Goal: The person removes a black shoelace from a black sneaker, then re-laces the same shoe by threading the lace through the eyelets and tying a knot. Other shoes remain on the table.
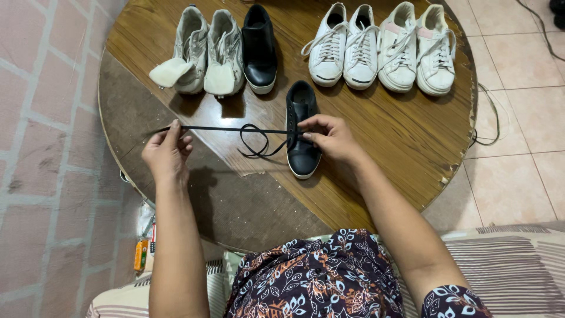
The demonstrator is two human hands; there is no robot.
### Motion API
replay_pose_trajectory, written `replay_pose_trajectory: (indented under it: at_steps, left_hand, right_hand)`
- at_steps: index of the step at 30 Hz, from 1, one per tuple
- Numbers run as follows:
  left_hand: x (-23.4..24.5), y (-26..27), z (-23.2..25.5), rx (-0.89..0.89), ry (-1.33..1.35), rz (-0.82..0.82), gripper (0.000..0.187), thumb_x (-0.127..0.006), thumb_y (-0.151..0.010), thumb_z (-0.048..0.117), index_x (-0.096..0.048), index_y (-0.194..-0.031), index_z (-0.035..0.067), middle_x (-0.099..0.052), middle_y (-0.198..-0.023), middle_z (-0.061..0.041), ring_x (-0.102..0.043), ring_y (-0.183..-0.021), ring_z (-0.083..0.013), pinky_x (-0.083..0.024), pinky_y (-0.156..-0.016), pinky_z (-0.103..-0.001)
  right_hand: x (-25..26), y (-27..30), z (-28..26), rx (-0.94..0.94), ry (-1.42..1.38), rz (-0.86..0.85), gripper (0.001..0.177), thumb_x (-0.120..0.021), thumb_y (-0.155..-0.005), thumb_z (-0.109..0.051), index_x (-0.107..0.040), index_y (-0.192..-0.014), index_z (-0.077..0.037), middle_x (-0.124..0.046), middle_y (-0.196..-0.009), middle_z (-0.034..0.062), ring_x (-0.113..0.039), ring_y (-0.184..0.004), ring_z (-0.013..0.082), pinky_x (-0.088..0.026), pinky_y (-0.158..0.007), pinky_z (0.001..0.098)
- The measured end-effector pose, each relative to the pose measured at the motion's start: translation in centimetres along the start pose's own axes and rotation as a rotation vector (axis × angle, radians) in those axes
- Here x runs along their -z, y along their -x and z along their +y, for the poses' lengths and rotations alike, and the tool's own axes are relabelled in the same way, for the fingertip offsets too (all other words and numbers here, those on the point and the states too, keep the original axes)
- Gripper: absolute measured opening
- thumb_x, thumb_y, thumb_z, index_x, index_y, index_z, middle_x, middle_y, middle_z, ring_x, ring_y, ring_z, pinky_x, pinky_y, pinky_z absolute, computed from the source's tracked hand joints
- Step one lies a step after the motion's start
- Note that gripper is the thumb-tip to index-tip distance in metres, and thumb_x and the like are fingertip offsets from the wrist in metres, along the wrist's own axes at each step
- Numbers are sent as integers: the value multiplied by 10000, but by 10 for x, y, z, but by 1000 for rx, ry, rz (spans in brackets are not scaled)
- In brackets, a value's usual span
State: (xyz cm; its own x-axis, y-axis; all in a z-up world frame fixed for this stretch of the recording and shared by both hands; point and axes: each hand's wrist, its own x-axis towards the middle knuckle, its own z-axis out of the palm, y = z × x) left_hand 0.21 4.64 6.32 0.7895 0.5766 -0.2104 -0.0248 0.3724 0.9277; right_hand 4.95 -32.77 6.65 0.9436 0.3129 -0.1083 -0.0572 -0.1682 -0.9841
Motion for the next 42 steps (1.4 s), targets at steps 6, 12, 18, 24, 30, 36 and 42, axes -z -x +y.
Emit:
replay_pose_trajectory:
  at_steps: [6,12,18,24,30,36,42]
  left_hand:
    - [-3,10,1,50,62,33,173,-818,-913,173,-676,-915,75,-745,-809,-44,-699,-615,-116,-532,-492,-238]
    - [-48,41,-9,66,-20,-181,174,-795,-879,173,-697,-972,65,-750,-870,-59,-686,-598,-111,-524,-468,-234]
    - [-109,94,-24,157,-103,-439,161,-787,-890,157,-713,-984,49,-746,-831,-58,-684,-592,-107,-527,-478,-227]
    - [-149,142,-44,152,-264,-774,137,-773,-900,146,-745,-993,48,-746,-789,-38,-691,-596,-73,-463,-472,-198]
    - [-154,154,-54,184,-154,-908,148,-763,-964,174,-761,-996,29,-706,-732,-28,-571,-550,-37,-400,-459,-189]
    - [-148,136,-44,98,-239,-732,190,-816,-883,166,-709,-967,34,-742,-777,-44,-690,-611,-82,-492,-484,-213]
    - [-146,135,-43,108,-221,-719,187,-782,-888,206,-709,-967,53,-765,-824,-20,-697,-622,-75,-503,-492,-199]
  right_hand:
    - [30,8,33,98,-150,3,254,-737,-899,43,-755,-1136,-46,-748,-1013,18,-680,-886,77,-558,-802,239]
    - [63,33,45,67,-185,-37,411,-707,-840,41,-708,-1246,-24,-730,-990,15,-670,-900,83,-537,-849,231]
    - [81,52,35,-195,-74,-61,361,-666,-905,-62,-744,-1256,-36,-690,-843,43,-626,-723,130,-498,-655,299]
    - [61,67,7,223,130,-56,303,-722,-944,-121,-723,-1226,-11,-742,-1128,55,-661,-982,90,-526,-848,245]
    - [38,74,-8,137,-240,-161,327,-604,-1026,-190,-601,-1328,-66,-703,-987,-1,-645,-850,65,-552,-762,217]
    - [57,78,10,-2,-59,-47,253,-688,-1000,-148,-701,-1211,-8,-650,-795,-49,-491,-632,7,-371,-525,186]
    - [75,80,1,-183,59,-77,253,-695,-989,-176,-742,-1188,-28,-661,-753,27,-589,-618,73,-415,-512,226]
